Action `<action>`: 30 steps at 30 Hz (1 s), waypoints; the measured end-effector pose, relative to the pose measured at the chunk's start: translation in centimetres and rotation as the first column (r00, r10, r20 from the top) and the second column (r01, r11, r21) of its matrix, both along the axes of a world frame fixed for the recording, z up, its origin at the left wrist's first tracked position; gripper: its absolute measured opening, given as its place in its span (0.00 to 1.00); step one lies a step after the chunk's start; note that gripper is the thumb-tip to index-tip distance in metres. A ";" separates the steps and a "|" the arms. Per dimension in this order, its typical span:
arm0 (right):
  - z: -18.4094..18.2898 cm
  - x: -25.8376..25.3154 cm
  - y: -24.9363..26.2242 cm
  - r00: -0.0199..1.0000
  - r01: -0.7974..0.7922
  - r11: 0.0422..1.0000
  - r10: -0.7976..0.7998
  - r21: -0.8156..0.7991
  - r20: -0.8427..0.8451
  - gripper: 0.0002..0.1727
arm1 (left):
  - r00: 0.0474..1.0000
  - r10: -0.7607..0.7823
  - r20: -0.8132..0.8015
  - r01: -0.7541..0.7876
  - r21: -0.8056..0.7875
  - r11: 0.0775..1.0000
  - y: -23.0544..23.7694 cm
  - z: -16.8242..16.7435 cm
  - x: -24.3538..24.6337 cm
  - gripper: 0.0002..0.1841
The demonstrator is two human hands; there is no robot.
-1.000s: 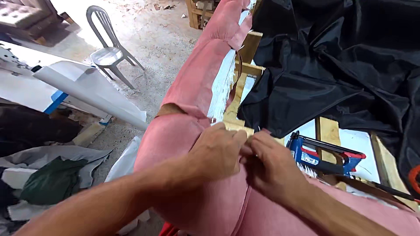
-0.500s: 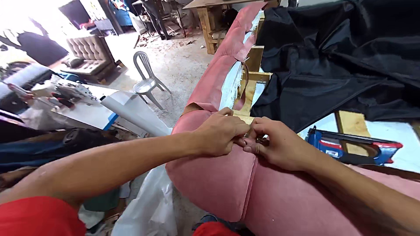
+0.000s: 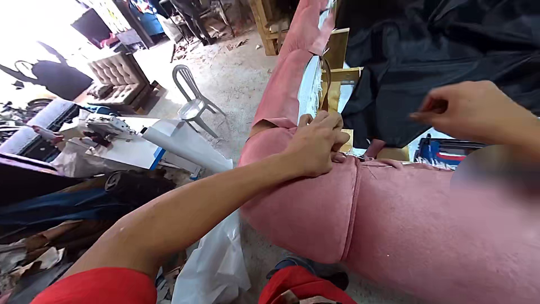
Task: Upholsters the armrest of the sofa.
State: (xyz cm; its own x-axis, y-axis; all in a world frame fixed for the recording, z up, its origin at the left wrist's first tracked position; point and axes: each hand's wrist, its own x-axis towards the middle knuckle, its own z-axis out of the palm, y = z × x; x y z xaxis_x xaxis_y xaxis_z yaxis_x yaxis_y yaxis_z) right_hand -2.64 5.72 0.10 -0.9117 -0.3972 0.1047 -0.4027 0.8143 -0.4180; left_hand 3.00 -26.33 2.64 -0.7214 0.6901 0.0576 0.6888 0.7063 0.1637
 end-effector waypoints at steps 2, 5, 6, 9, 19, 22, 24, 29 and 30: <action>-4.4 -0.9 5.1 0.977 0.028 0.958 -0.086 0.285 0.193 0.15 | 0.998 0.011 0.063 -0.010 -0.018 1.000 -0.2 0.0 -0.8 0.12; -8.2 -0.5 7.4 0.846 -0.151 0.762 -0.230 0.630 0.481 0.27 | 0.980 -0.055 0.193 0.061 -0.025 0.998 -0.3 0.4 -3.4 0.17; -8.2 -0.4 6.5 0.810 -0.168 0.740 -0.273 0.652 0.519 0.31 | 0.968 -0.102 0.231 0.111 -0.028 0.993 -0.5 0.6 -4.2 0.17; -7.8 -0.1 5.4 0.784 -0.138 0.727 -0.334 0.672 0.522 0.30 | 0.918 -0.254 0.303 0.249 0.055 0.967 -1.0 0.0 -6.1 0.17; 0.6 -0.3 -1.1 0.795 0.466 0.567 -0.606 0.679 -0.038 0.20 | 0.818 -0.464 0.340 0.429 0.175 0.886 -1.3 -1.1 -9.0 0.21; 8.2 4.8 -7.2 0.756 0.608 0.608 -0.640 0.510 -0.138 0.25 | 0.791 -0.557 0.253 0.527 0.180 0.831 -1.4 -1.8 -9.2 0.22; 12.3 9.7 -10.7 0.761 0.626 0.698 -0.644 0.348 -0.076 0.43 | 0.775 -0.592 0.220 0.573 0.151 0.806 -1.4 -1.8 -9.3 0.23; 15.1 17.1 -17.5 0.877 0.414 0.908 -0.418 0.068 0.236 0.61 | 0.774 -0.587 0.238 0.562 0.171 0.810 -1.4 -1.8 -9.1 0.21; 14.5 17.3 -18.9 0.884 0.405 0.913 -0.405 0.053 0.234 0.58 | 0.777 -0.581 0.242 0.556 0.169 0.814 -1.4 -1.7 -9.2 0.22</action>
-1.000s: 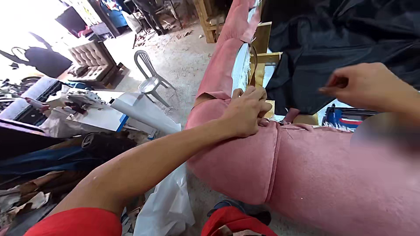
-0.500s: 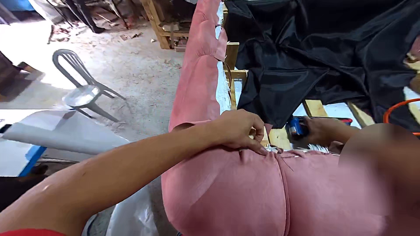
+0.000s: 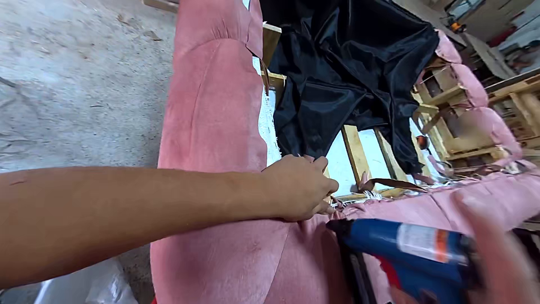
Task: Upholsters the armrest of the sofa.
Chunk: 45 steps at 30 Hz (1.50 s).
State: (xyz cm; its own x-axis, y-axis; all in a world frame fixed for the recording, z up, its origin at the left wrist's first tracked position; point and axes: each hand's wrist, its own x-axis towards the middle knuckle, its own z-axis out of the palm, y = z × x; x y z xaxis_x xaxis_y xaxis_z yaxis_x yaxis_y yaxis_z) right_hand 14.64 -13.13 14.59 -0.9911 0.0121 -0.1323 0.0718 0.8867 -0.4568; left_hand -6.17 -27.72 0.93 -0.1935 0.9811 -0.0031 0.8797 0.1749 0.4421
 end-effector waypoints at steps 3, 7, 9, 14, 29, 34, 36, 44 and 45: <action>-1.1 -0.6 -2.0 0.994 0.098 0.995 -0.099 0.008 0.039 0.51 | 1.000 0.008 0.013 -0.008 -0.042 0.999 -0.1 0.4 0.3 0.24; -1.2 -2.3 -1.9 0.981 0.173 0.983 -0.177 0.055 0.084 0.54 | 1.000 0.003 -0.002 -0.004 -0.041 0.999 -0.4 0.5 0.6 0.20; -0.9 -2.7 -2.1 0.976 0.179 0.982 -0.186 0.067 0.112 0.55 | 1.000 0.009 0.019 -0.008 -0.058 0.998 -0.4 0.6 0.5 0.19; -0.8 -2.9 -3.2 0.981 0.130 0.983 -0.147 0.131 0.128 0.54 | 1.000 -0.001 0.031 0.002 -0.035 0.999 -0.5 0.5 0.7 0.20; -2.5 -1.3 -2.6 0.988 0.107 0.973 -0.081 0.204 -0.133 0.47 | 0.957 0.223 0.183 -0.280 0.399 0.873 -1.5 0.7 0.0 0.17; -2.8 3.2 1.1 0.953 0.241 0.966 -0.217 0.094 -0.214 0.50 | 0.983 0.133 0.126 -0.149 0.131 0.980 -5.9 1.9 2.3 0.23; -3.5 4.4 1.8 0.936 0.293 0.955 -0.276 0.048 -0.218 0.51 | 0.995 0.090 0.049 -0.090 0.005 0.996 -5.8 2.2 3.0 0.25; -5.5 4.9 1.7 0.913 0.188 0.980 -0.154 0.057 -0.377 0.48 | 0.985 0.158 -0.076 -0.174 -0.304 0.937 -1.8 4.4 6.4 0.22; -5.6 4.9 1.9 0.913 0.161 0.986 -0.131 0.047 -0.387 0.48 | 0.976 0.174 -0.133 -0.204 -0.263 0.943 -1.7 3.9 6.9 0.18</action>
